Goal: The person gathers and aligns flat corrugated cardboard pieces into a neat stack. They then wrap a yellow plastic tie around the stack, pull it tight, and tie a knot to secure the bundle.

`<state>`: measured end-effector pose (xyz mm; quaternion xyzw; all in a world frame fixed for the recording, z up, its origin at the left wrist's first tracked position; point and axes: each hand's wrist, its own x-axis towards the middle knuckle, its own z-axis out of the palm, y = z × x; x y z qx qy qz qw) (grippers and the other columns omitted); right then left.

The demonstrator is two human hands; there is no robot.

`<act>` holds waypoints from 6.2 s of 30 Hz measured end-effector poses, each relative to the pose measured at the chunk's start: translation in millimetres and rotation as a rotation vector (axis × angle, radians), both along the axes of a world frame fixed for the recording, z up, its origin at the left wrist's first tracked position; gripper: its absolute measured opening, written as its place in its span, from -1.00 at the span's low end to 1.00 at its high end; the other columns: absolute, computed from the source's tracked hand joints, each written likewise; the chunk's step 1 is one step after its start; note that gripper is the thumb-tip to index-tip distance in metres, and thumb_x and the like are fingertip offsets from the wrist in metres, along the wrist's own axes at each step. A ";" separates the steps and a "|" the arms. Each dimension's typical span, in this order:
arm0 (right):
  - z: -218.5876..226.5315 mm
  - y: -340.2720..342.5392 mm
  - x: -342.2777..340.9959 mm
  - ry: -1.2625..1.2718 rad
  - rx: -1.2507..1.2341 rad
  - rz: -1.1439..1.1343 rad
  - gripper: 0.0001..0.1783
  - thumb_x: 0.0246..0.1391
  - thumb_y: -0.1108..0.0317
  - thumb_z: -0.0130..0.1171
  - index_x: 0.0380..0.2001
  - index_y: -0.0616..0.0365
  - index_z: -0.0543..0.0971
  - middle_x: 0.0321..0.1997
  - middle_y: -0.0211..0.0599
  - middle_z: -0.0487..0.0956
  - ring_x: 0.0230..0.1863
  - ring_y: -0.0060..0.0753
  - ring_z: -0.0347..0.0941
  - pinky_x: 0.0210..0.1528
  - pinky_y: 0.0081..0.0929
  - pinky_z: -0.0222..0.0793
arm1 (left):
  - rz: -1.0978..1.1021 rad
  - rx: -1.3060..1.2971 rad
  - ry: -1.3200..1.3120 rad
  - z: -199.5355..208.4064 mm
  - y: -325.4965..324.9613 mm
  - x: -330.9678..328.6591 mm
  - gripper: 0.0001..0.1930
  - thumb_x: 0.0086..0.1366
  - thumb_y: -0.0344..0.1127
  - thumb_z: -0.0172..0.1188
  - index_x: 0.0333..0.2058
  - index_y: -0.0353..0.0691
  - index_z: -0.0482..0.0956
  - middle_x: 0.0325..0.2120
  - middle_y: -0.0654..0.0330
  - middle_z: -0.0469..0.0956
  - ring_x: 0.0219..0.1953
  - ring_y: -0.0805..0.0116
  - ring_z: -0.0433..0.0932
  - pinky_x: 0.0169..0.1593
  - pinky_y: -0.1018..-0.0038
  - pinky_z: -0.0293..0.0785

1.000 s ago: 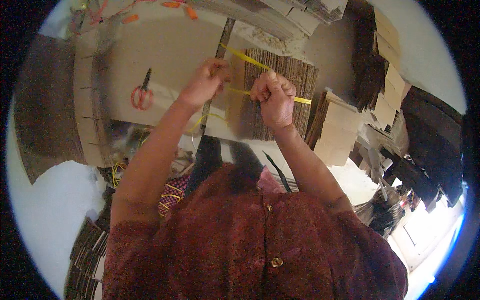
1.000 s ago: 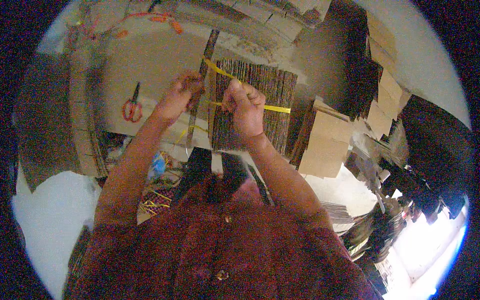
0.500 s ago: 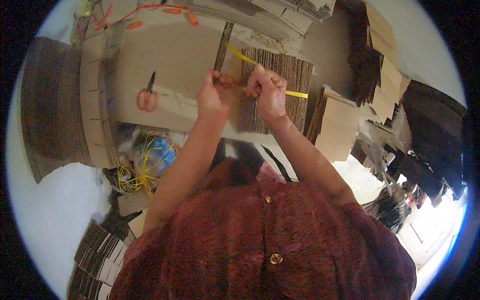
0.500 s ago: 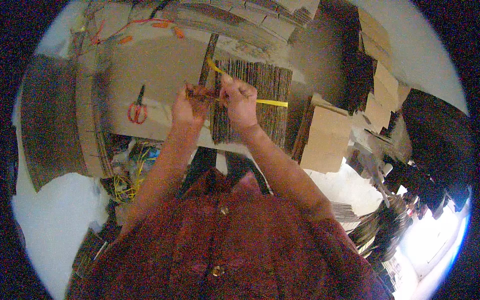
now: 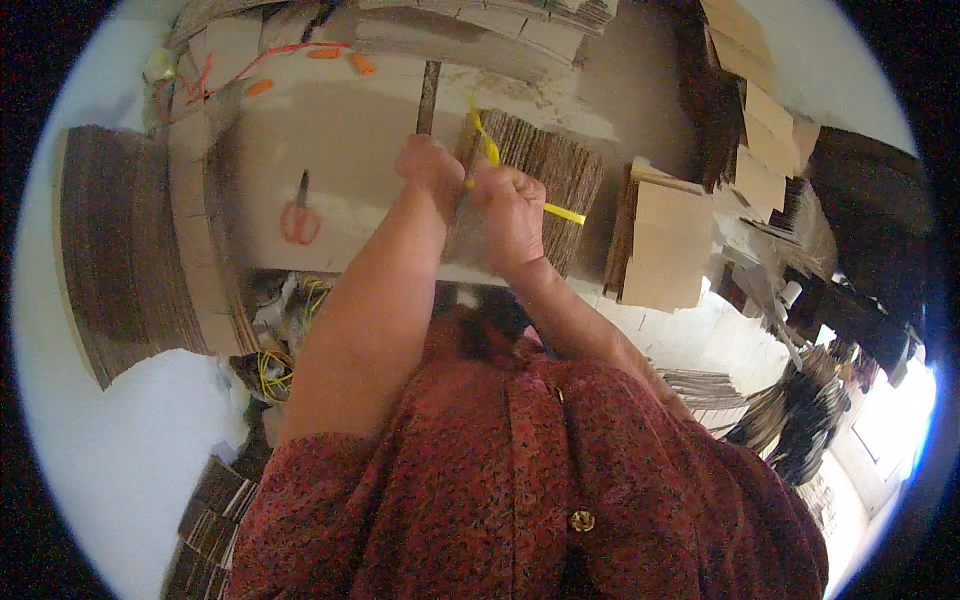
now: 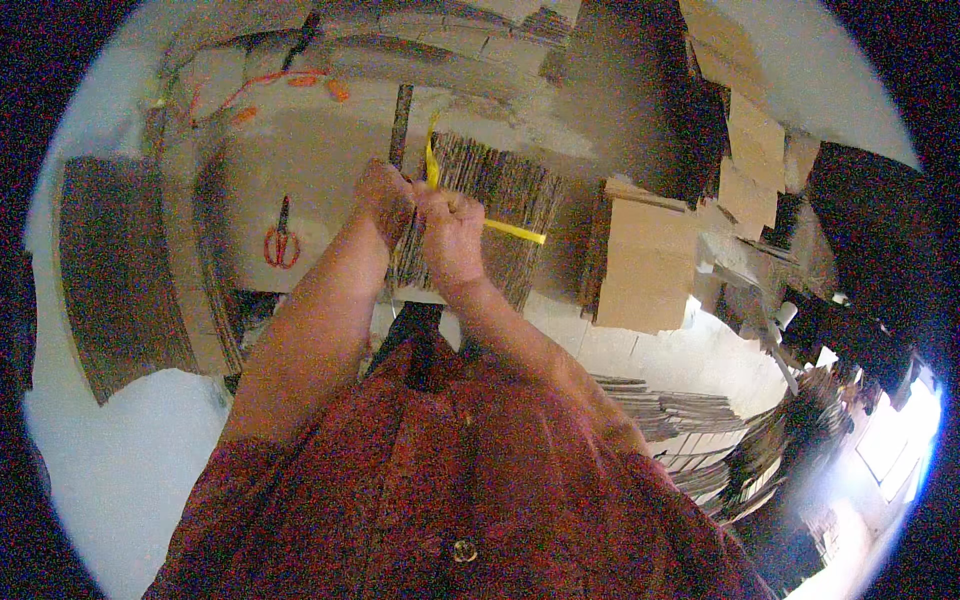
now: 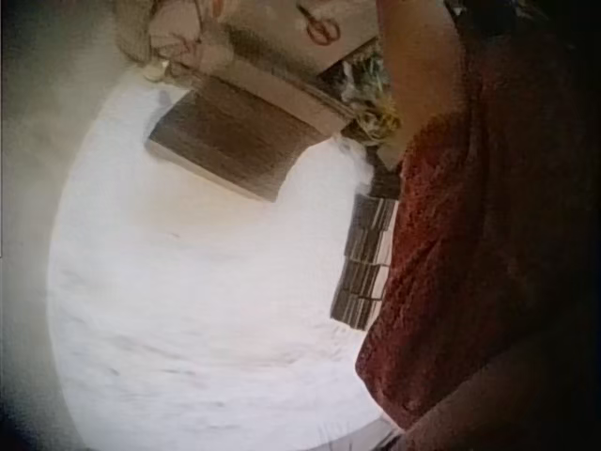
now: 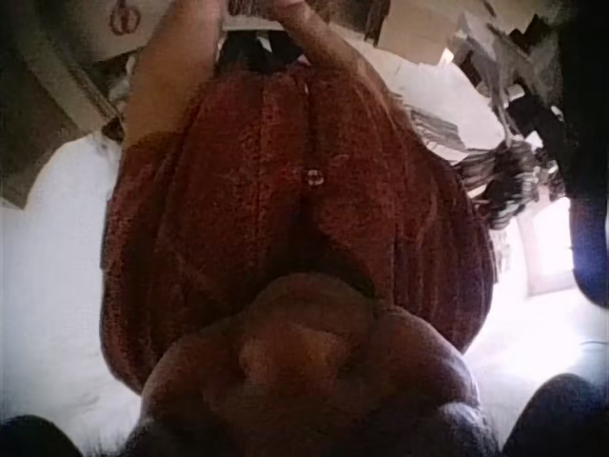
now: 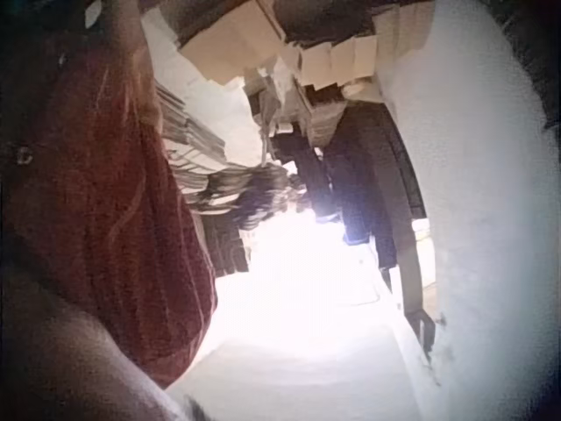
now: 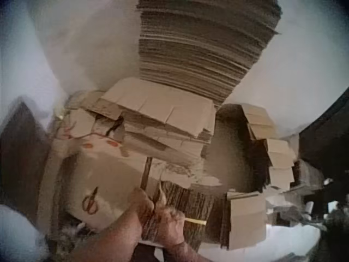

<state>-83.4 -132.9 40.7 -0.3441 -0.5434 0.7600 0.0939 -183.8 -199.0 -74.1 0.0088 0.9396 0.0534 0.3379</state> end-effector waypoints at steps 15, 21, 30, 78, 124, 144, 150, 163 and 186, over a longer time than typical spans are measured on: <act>1.2 14.2 31.3 -0.040 0.116 -0.015 -0.69 -0.01 0.40 -0.03 -0.80 0.16 0.35 -0.73 -0.59 0.31 -0.61 -0.71 0.15 -0.54 -0.61 0.12 | 0.150 -0.021 -0.062 -8.3 30.7 7.6 -0.75 0.27 -0.24 -0.09 -0.11 -0.05 0.45 -0.23 0.35 0.50 -0.20 0.57 0.48 -0.28 0.57 0.44; 1.9 15.5 38.0 -0.043 -0.064 -0.086 -0.68 0.03 0.40 -0.04 -0.79 0.13 0.37 -0.70 -0.62 0.34 -0.61 -0.73 0.15 -0.55 -0.62 0.10 | 0.674 0.483 -0.088 -37.2 20.5 11.9 -0.79 0.25 -0.24 -0.09 -0.24 -0.16 0.47 -0.42 0.20 0.49 -0.39 0.38 0.47 -0.39 0.44 0.40; -20.0 38.7 49.0 -0.026 0.320 -0.066 -0.66 -0.01 0.35 -0.13 -0.81 0.21 0.30 -0.76 -0.33 0.32 -0.69 -0.45 0.25 -0.58 -0.48 0.21 | 0.752 0.531 -0.075 -62.3 22.1 13.1 -0.80 0.24 -0.23 -0.08 -0.32 -0.17 0.49 -0.47 0.21 0.49 -0.45 0.35 0.47 -0.45 0.43 0.40; -63.2 75.5 76.5 -0.480 1.411 0.353 -0.16 -0.03 0.01 0.08 0.24 0.14 0.03 0.37 -0.08 -0.14 0.36 0.12 -0.31 0.21 0.31 -0.36 | -0.304 0.898 0.317 25.1 -7.3 56.9 -0.74 0.16 -0.31 0.06 -0.65 -0.32 0.36 -0.66 -0.10 0.43 -0.57 -0.13 0.43 -0.49 0.12 0.36; -44.3 1.4 4.4 0.125 -0.371 -0.153 -0.63 0.20 0.09 -0.17 -0.62 0.03 0.32 -0.71 -0.44 0.15 -0.61 -0.43 0.08 -0.32 -0.30 0.24 | -0.157 0.890 -0.002 49.0 -81.2 31.5 -0.72 0.14 -0.18 0.15 -0.26 -0.25 0.49 -0.39 0.03 0.52 -0.35 0.10 0.52 -0.22 0.31 0.44; -20.8 -15.1 -0.4 0.035 -0.346 -0.196 -0.72 0.13 0.25 -0.19 -0.63 0.08 0.27 -0.74 -0.45 0.17 -0.68 -0.54 0.03 -0.56 -0.51 0.07 | 1.340 1.154 -0.147 7.9 -17.9 26.5 -0.82 0.22 -0.25 0.01 -0.41 -0.24 0.48 -0.45 0.22 0.48 -0.44 0.37 0.47 -0.36 0.38 0.44; -21.5 -20.8 3.4 -0.096 0.148 -0.024 -0.67 0.16 0.25 -0.19 -0.66 0.09 0.31 -0.72 -0.49 0.19 -0.66 -0.63 0.03 -0.60 -0.57 -0.01 | 0.200 0.035 0.075 -17.8 -14.1 13.2 -0.76 0.14 -0.17 0.12 -0.30 -0.19 0.52 -0.29 0.17 0.54 -0.25 0.33 0.56 -0.20 0.33 0.50; -17.2 -12.1 25.8 -0.024 -0.049 -0.078 -0.66 0.14 0.27 -0.07 -0.71 0.03 0.36 -0.68 -0.63 0.29 -0.60 -0.71 0.12 -0.51 -0.62 0.13 | 0.044 0.195 0.053 -69.0 -12.6 20.7 -0.66 0.23 -0.10 -0.10 -0.27 -0.26 0.46 -0.36 0.07 0.51 -0.26 0.24 0.51 -0.28 0.36 0.44; -36.1 40.7 42.5 -0.100 -0.324 -0.216 -0.80 0.15 0.34 -0.14 -0.57 0.04 0.28 -0.74 -0.45 0.16 -0.67 -0.45 0.13 -0.48 -0.35 0.28 | 1.321 1.354 -0.319 -30.4 -25.0 38.8 -0.76 0.25 -0.24 -0.13 -0.53 -0.22 0.37 -0.73 0.23 0.25 -0.70 0.34 0.24 -0.62 0.39 0.23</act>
